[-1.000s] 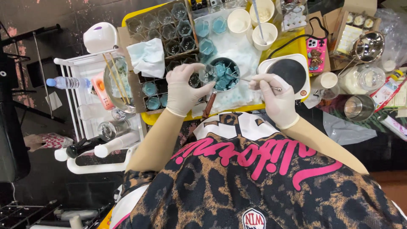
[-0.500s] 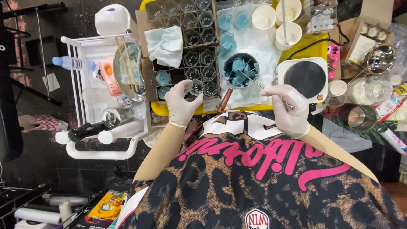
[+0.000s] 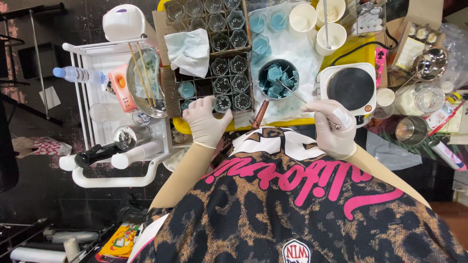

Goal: Stirring melted blue wax in a pot and preparing molds for candle making.

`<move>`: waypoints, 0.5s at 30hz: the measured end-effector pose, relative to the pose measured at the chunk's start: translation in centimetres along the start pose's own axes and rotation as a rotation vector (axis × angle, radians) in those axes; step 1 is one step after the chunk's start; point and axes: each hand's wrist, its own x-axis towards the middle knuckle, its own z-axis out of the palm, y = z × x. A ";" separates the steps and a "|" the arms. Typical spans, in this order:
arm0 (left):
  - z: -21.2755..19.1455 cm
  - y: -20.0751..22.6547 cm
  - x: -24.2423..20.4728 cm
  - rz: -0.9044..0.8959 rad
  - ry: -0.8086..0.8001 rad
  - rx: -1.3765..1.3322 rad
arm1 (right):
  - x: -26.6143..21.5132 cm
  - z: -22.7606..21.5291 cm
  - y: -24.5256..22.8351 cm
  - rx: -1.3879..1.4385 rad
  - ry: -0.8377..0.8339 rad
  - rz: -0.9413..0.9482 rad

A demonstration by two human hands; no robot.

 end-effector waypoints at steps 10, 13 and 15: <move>-0.6 -0.7 1.0 0.085 -0.074 0.132 | -0.3 0.1 -0.2 -0.015 0.036 0.049; -1.3 -0.5 2.2 0.107 -0.042 0.049 | -0.6 -0.3 -0.5 -0.013 0.066 0.046; -1.3 -0.2 3.6 0.107 -0.008 0.024 | -0.9 -0.6 -0.7 -0.011 0.104 0.055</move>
